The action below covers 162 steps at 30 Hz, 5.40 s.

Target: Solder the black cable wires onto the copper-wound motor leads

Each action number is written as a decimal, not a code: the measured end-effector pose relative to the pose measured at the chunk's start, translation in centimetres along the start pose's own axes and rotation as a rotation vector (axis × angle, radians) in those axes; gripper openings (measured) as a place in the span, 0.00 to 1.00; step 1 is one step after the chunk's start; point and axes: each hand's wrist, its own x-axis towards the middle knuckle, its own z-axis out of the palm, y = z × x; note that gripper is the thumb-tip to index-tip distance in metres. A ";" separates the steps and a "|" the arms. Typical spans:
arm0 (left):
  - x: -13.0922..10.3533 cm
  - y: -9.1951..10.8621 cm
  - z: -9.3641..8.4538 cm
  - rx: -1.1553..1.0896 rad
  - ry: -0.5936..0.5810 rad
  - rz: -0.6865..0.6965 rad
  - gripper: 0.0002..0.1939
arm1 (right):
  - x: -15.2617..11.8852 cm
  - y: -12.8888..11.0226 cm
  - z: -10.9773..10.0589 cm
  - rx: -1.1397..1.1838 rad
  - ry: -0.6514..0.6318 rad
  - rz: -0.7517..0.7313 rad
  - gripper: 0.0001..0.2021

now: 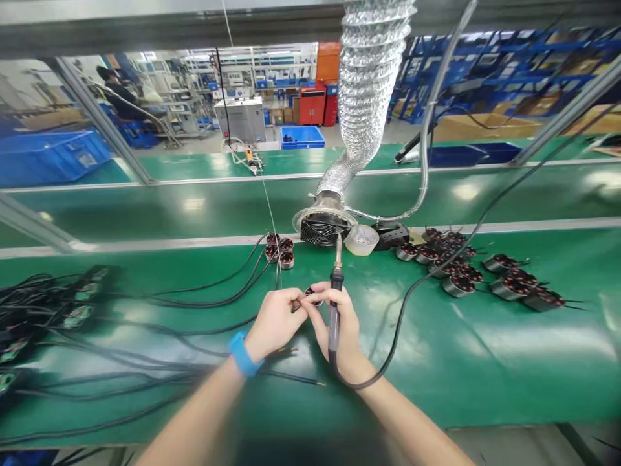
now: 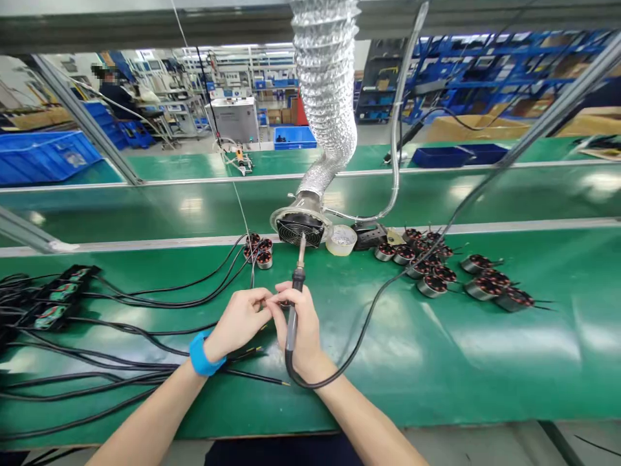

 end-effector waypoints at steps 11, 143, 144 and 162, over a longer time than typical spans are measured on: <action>0.2 0.3 -1.6 -0.155 -0.254 -0.140 0.14 | -0.6 0.9 -0.5 0.019 0.008 0.120 0.13; 1.2 -2.1 1.3 0.002 0.261 -0.007 0.11 | 1.8 0.9 -3.3 0.002 0.239 0.232 0.09; 1.2 -2.1 1.4 0.006 0.265 0.000 0.11 | 1.7 0.9 -3.4 0.044 0.275 0.242 0.10; 1.1 -1.8 1.8 0.018 0.296 -0.017 0.12 | 0.8 0.9 -2.9 0.118 0.165 0.258 0.13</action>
